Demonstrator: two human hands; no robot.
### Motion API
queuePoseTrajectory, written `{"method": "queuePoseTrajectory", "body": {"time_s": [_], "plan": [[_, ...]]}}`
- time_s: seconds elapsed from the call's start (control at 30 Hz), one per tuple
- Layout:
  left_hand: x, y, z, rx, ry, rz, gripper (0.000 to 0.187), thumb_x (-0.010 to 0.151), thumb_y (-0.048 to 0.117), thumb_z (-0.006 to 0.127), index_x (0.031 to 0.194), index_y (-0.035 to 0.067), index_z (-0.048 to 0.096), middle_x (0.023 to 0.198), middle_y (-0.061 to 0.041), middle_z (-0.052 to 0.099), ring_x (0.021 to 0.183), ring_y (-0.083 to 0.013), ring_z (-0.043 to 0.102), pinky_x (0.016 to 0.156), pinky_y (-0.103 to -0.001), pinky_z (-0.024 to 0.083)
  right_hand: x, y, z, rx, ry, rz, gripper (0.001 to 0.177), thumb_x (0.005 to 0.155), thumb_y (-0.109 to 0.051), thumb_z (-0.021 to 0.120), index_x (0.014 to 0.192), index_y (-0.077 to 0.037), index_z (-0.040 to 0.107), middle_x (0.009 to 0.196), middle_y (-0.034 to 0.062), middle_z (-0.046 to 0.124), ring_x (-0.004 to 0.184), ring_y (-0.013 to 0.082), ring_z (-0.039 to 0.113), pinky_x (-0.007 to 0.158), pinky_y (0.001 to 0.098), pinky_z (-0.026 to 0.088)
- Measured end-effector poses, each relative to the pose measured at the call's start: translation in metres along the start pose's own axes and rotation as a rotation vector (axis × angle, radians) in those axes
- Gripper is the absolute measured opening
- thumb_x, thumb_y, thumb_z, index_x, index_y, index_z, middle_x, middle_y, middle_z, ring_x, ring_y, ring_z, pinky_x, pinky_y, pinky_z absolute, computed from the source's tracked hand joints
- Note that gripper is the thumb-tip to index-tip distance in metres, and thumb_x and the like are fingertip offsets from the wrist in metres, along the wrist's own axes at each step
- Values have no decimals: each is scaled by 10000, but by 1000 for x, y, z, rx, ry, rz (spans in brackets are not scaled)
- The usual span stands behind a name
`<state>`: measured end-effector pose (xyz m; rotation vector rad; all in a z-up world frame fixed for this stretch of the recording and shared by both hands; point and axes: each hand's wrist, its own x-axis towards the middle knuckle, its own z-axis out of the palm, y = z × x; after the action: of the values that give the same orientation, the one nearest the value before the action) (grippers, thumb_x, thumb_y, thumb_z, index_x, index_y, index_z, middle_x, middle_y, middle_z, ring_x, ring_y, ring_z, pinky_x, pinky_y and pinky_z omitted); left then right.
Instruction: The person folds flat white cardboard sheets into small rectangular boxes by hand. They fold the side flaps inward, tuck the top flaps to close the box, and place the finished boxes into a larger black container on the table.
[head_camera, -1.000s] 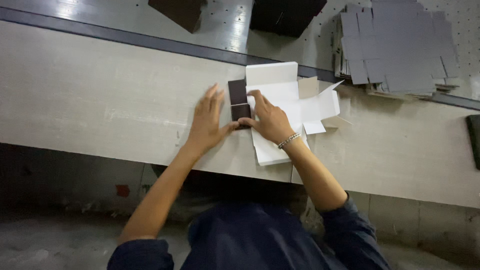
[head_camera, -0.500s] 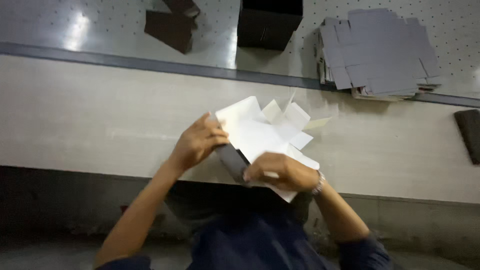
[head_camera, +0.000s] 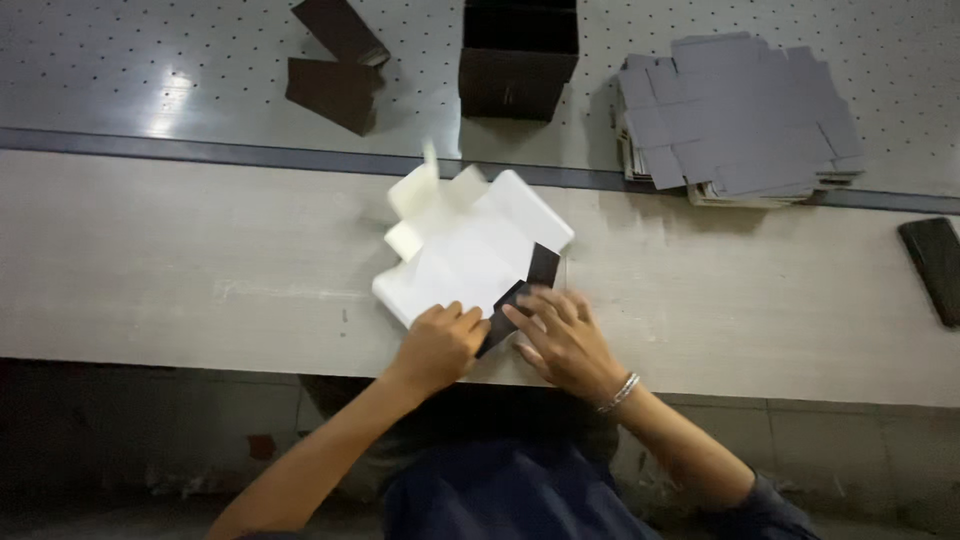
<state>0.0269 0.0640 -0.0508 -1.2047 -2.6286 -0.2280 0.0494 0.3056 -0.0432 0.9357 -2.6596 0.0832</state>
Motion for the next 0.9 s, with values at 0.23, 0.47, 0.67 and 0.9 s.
{"method": "queuePoseTrajectory", "body": {"time_s": [0.23,0.47,0.67,0.9], "plan": [[46,35,-30,-299,-200,117,667,876,639,589,1090,16,689,1040,-146,667,956,-315,665,838,-430,535,-18,16,2,140,183,3,198,995,-118,540,1103,-105,706,1115,102,642,1130,317,625,980,384,510],[67,15,4,-332,-300,45,633,998,378,552,1520,45,420,1578,-188,406,1476,-437,348,1193,-556,321,-29,33,-18,190,-42,65,586,820,97,479,1385,-30,573,1414,141,529,1416,362,456,1103,412,444],[60,17,28,-285,-306,-19,720,973,390,595,1578,106,330,1641,-125,332,1530,-357,282,1230,-543,265,-21,50,-10,286,-80,81,400,798,45,641,1194,-1,672,1129,111,588,1284,368,553,1072,404,484],[64,18,0,-449,-372,-88,795,984,424,568,1614,77,228,1654,-151,305,1550,-326,247,1275,-512,156,-10,58,9,612,-33,674,465,850,-338,813,1215,-234,545,914,34,705,962,315,722,802,465,550]]}}
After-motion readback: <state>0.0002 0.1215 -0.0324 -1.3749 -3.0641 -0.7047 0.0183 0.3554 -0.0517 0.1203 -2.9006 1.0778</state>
